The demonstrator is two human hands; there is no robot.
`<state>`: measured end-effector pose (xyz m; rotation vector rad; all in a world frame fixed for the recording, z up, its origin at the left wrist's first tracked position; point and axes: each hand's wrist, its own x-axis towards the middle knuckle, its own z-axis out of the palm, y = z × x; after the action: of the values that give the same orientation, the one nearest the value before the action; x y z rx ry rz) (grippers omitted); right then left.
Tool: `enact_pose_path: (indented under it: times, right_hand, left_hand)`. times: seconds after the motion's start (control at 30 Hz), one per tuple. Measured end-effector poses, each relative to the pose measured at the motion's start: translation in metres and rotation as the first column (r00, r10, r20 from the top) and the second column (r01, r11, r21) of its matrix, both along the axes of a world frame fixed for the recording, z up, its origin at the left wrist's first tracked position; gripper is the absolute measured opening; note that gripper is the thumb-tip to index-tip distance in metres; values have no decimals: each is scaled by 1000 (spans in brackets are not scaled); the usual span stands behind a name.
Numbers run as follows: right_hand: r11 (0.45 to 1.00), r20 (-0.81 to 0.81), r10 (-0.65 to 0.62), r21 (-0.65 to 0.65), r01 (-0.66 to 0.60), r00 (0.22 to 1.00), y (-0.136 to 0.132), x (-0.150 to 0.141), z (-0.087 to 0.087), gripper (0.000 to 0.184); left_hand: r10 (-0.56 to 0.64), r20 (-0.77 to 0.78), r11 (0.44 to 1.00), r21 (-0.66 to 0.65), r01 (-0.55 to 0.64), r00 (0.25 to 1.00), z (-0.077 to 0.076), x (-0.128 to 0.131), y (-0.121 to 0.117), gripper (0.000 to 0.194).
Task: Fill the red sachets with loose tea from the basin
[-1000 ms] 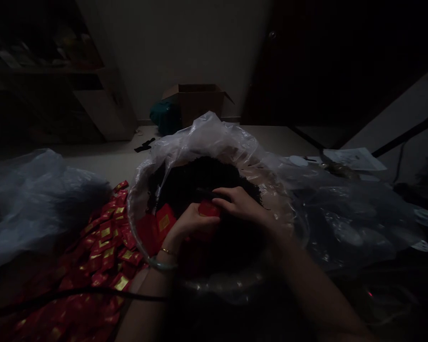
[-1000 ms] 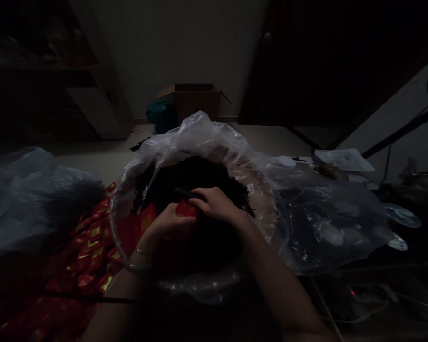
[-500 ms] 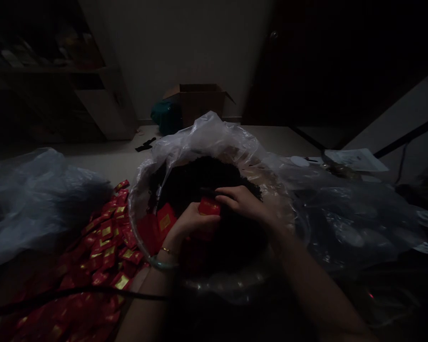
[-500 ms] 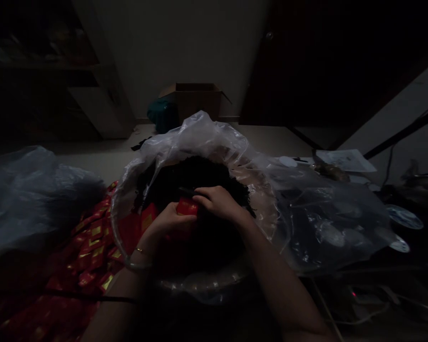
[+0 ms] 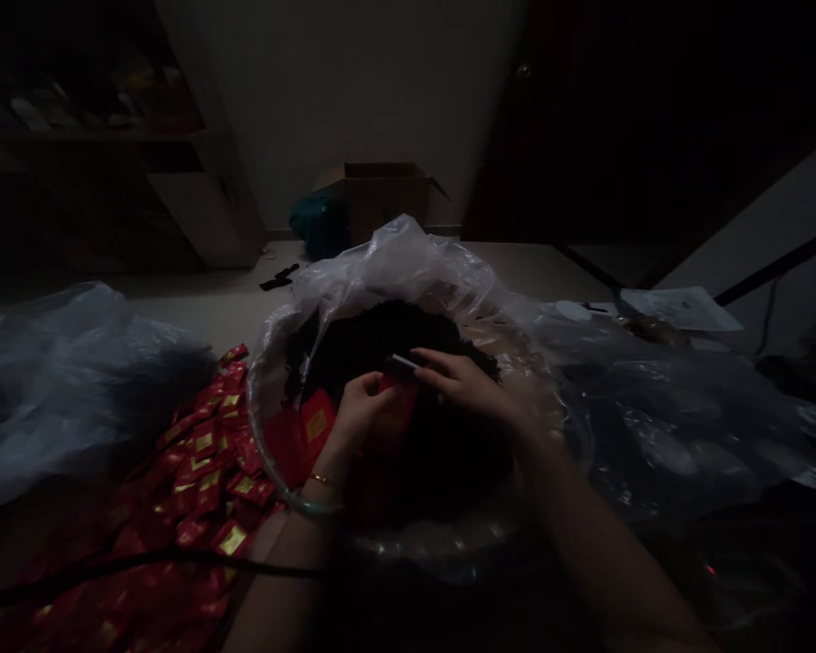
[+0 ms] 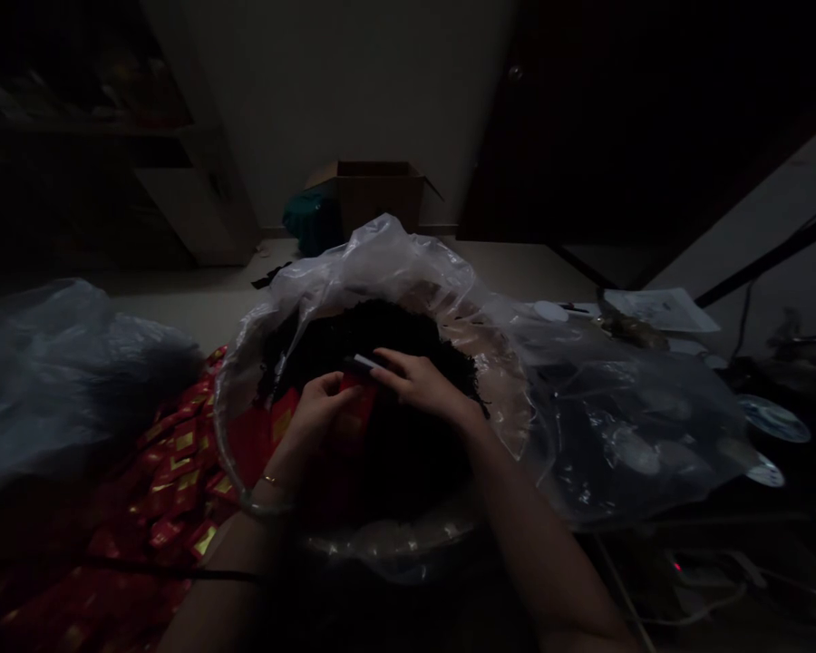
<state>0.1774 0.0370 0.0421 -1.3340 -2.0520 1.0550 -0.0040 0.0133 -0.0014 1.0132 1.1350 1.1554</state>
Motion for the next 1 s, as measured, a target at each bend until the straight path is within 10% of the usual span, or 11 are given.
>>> enact_pose_path:
  times: [0.3,0.6,0.83,1.0]
  right_hand:
    - [990,414,-108,-39,137,904,20,58,-17,65]
    - [980,-137,-143,118,159,980,-2,-28,-19,21]
    - [993,-212,-119,-23,117,970,0,-16,-10,23]
    - [991,-172,-51,-132,28,984,0,-9,-4,31]
  left_hand:
    - [111,98,994,-35,-108,989,-2,0,1,36]
    - [-13,159,1000,-3,13,987,-6,-1,3,35]
    - [-138,251,986,-59,158,958,-1,-7,0,36]
    - [-147,-31,984,95,150,989,7,-9,-2,28]
